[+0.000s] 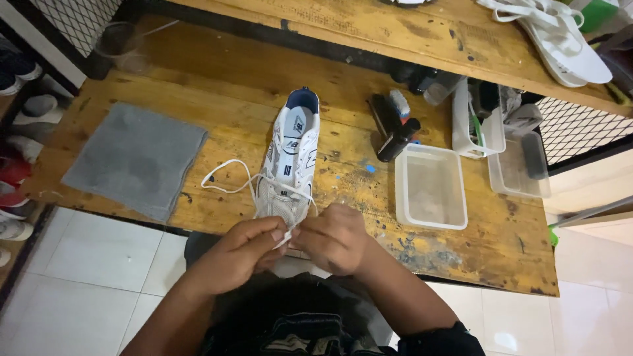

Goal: Unlacing a sneaker and removing the insole to prepare it for cleaning

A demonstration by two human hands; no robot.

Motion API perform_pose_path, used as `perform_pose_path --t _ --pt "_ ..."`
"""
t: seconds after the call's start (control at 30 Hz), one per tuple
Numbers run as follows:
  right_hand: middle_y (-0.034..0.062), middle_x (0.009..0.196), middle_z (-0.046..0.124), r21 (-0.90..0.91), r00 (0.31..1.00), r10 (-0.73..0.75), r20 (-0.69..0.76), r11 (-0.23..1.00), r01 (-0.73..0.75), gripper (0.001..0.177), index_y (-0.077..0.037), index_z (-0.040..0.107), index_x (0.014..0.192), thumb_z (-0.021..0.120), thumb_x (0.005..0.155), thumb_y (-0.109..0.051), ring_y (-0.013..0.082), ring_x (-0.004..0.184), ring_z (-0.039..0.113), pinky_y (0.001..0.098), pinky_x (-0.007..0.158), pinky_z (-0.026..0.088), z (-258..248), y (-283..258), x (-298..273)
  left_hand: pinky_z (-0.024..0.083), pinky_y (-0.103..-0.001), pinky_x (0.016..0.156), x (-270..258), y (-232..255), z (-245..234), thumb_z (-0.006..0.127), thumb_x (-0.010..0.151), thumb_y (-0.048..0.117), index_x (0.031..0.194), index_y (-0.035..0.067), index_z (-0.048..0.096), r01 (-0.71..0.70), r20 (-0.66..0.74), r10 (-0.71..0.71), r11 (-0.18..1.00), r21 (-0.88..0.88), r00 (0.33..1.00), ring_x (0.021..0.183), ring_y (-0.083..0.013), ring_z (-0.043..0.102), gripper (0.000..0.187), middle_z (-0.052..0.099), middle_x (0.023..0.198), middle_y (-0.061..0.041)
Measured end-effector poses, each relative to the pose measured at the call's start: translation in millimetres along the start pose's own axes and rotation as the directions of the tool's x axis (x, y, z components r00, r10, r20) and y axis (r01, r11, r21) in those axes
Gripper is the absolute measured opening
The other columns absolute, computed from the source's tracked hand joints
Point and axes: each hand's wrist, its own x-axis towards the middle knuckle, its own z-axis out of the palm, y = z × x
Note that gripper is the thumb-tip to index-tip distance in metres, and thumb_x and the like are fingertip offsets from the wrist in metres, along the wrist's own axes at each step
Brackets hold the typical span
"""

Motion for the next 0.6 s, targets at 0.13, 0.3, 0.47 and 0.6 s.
perform_pose_path --t 0.13,0.3,0.47,0.6 --pt "0.0106 0.095 0.065 -0.097 0.991 0.120 0.052 0.989 -0.115 0.007 -0.004 0.059 0.106 0.063 0.101 -0.008 0.0173 0.073 0.062 0.0298 0.054 0.047 -11 8 -22 0.024 -0.025 0.045 -11 -6 -19 0.050 0.109 0.028 0.082 0.005 0.054 0.238 0.242 -0.181 0.942 -0.235 0.953 0.050 -0.0100 0.032 0.036 0.037 0.063 0.000" --pt "0.0078 0.086 0.063 -0.179 0.962 0.272 0.007 0.947 -0.267 0.006 -0.006 0.058 0.100 0.053 0.103 -0.004 0.0175 0.071 0.061 0.0270 0.058 0.051 -24 15 -27 0.027 -0.025 0.043 -25 4 -33 0.050 0.109 0.024 0.079 0.006 0.055 0.167 0.278 -0.090 0.949 -0.267 0.956 0.047 -0.0109 0.034 0.035 0.042 0.060 -0.002" --pt "0.0169 0.089 0.066 -0.132 0.856 0.516 -0.019 0.848 -0.514 0.010 0.001 0.062 0.102 0.056 0.103 -0.006 0.0273 0.076 0.068 0.0363 0.073 0.060 -28 17 -26 0.029 -0.025 0.036 -41 -9 -62 0.049 0.110 0.020 0.099 -0.002 0.064 0.001 0.348 0.215 0.850 -0.527 0.912 0.046 -0.0112 0.036 0.028 0.044 0.063 0.002" --pt "0.0165 0.091 0.070 -0.187 0.853 0.520 -0.054 0.834 -0.520 0.008 0.001 0.064 0.102 0.062 0.102 -0.007 0.0270 0.078 0.069 0.0343 0.070 0.059 -27 21 -40 0.033 -0.035 0.040 -60 8 -107 0.054 0.089 0.004 0.069 0.009 0.047 0.141 0.330 0.134 0.713 -0.687 0.934 0.044 -0.0192 0.038 0.021 0.042 0.056 -0.003"
